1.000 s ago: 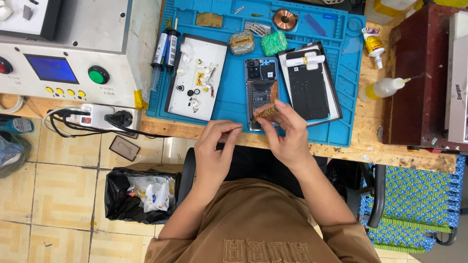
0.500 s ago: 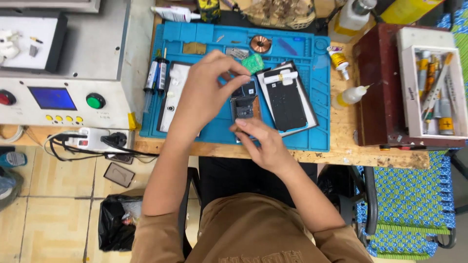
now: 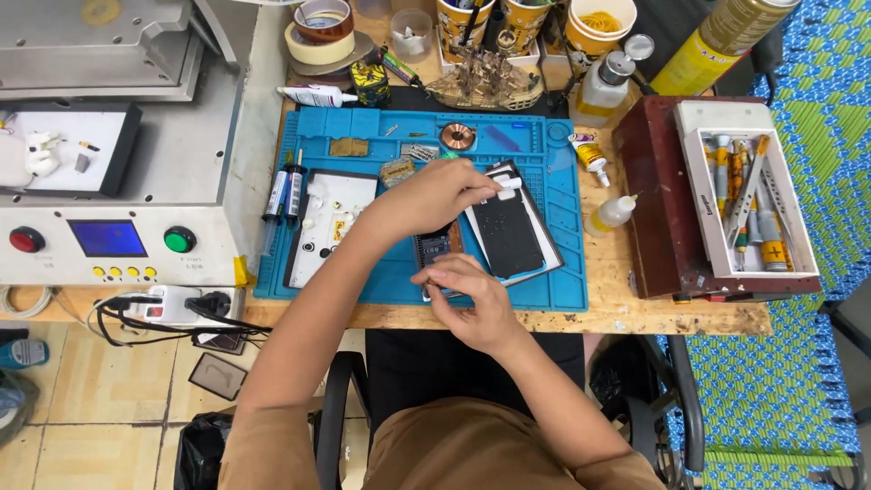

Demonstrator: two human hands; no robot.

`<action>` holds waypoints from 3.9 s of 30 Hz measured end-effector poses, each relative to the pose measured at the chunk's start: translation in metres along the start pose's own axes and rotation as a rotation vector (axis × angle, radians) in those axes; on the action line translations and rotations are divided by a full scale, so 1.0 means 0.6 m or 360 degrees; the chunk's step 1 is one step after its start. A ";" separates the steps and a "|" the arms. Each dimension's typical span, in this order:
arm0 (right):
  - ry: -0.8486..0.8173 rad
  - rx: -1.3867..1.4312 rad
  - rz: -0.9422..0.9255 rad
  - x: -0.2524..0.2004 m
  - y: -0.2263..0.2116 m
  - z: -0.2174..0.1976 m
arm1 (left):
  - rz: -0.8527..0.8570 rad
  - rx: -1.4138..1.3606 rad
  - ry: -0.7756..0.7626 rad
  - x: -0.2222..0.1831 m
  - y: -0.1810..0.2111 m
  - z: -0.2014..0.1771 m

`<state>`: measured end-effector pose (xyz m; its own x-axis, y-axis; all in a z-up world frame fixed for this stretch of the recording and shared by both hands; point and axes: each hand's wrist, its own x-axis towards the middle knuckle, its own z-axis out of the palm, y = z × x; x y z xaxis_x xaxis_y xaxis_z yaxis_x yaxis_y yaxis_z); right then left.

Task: Disassembling a smartphone by removing screws and internal components on a repair bench.

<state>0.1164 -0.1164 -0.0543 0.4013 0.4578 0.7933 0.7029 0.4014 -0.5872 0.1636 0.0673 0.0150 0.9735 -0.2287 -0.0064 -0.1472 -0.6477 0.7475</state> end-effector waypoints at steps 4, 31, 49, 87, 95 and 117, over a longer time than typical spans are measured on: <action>0.0020 -0.0136 -0.0047 -0.022 0.025 -0.001 | -0.0030 -0.0003 0.0397 -0.126 0.069 -0.017; -0.0051 -0.0530 0.0018 -0.018 -0.003 -0.032 | -0.0093 -0.0450 0.1030 -0.245 0.116 0.193; -0.0123 -0.0343 -0.0069 -0.025 0.029 -0.030 | 0.0114 -0.0451 0.2083 -0.261 0.052 0.330; -0.0062 0.0237 0.0474 -0.018 0.002 -0.016 | -0.0382 0.0001 0.1285 -0.261 0.061 0.187; 0.0054 0.0297 0.0413 -0.027 0.016 -0.019 | -0.0338 0.0428 0.0747 -0.256 0.077 0.143; 0.0067 0.0246 0.0552 -0.023 0.013 -0.026 | -0.0254 0.0907 0.0898 -0.254 0.084 0.175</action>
<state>0.1251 -0.1320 -0.0674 0.6259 0.5558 0.5470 0.4253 0.3446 -0.8368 -0.0105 -0.0069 -0.0159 0.9095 0.1993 0.3648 0.0822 -0.9465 0.3121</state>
